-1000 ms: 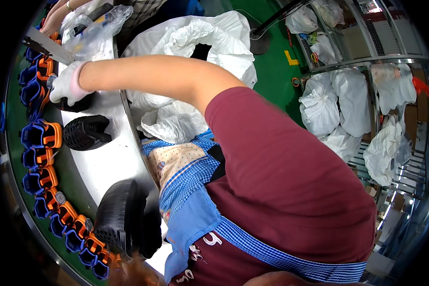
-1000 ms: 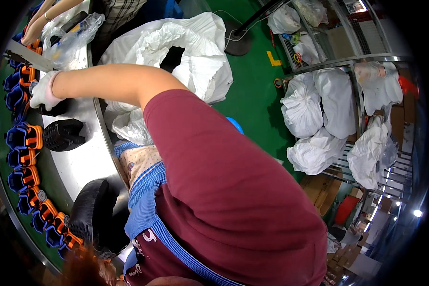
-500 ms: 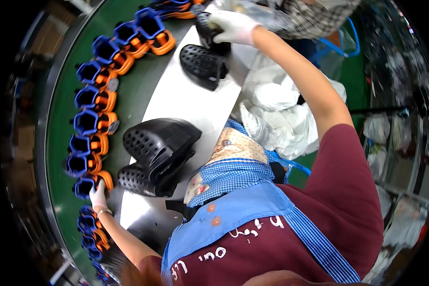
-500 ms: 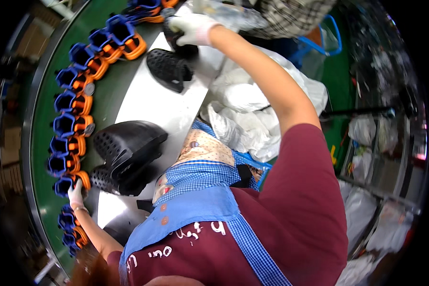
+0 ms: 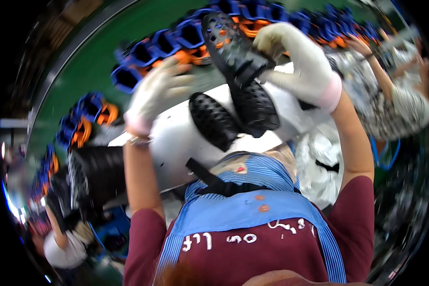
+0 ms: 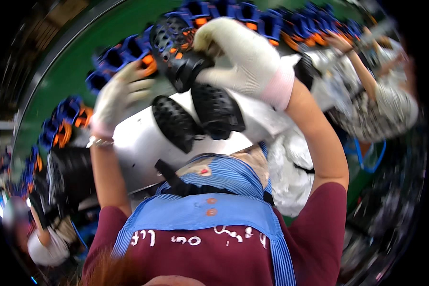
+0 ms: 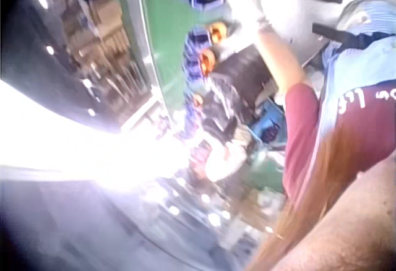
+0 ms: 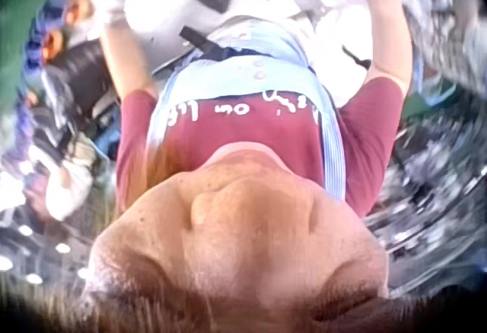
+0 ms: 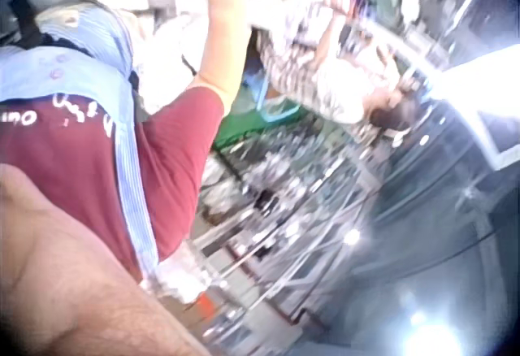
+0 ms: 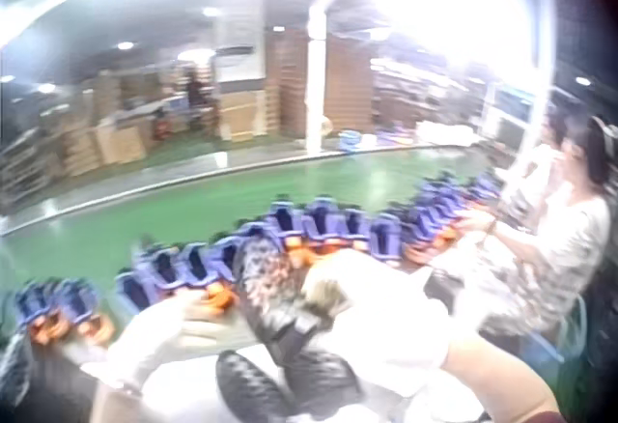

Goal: The person inserts black plastic insoles into blue and orange shoes on a factory assembly line. They repeatedly pick up an insole, place it into a shoe, and then move the shoe down the line. The person also handles a white sack to retrieve more insoles.

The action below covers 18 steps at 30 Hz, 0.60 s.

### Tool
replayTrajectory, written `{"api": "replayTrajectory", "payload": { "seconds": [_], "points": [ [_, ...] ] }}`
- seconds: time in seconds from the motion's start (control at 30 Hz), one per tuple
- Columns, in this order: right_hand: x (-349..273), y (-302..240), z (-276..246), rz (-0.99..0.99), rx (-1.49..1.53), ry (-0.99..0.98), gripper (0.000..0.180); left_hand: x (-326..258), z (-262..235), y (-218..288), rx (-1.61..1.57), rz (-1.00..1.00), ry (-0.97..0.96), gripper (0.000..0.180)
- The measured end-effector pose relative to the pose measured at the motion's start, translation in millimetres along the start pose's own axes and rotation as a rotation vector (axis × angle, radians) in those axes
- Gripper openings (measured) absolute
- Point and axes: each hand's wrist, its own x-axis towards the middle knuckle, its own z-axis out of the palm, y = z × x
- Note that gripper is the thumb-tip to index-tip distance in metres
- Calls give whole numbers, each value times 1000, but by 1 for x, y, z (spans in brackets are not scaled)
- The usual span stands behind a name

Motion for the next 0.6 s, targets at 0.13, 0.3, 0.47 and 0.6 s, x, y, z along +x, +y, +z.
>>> {"api": "replayTrajectory", "payload": {
  "seconds": [0.13, 0.3, 0.47, 0.6],
  "points": [
    [48, -45, 72, -151, 100, -277, 37, -29, 14, -15, -1022, 56, -104, 53],
    [72, -51, 116, -19, 181, -465, 50, -50, -16, -53, -933, 160, 125, 51],
    [95, -54, 159, -34, -121, -469, 45, -52, -32, -69, -918, 183, 412, 30],
    [122, -52, 186, -12, -302, -511, 41, -45, -46, -70, -980, 204, 509, 26]
  ]
}}
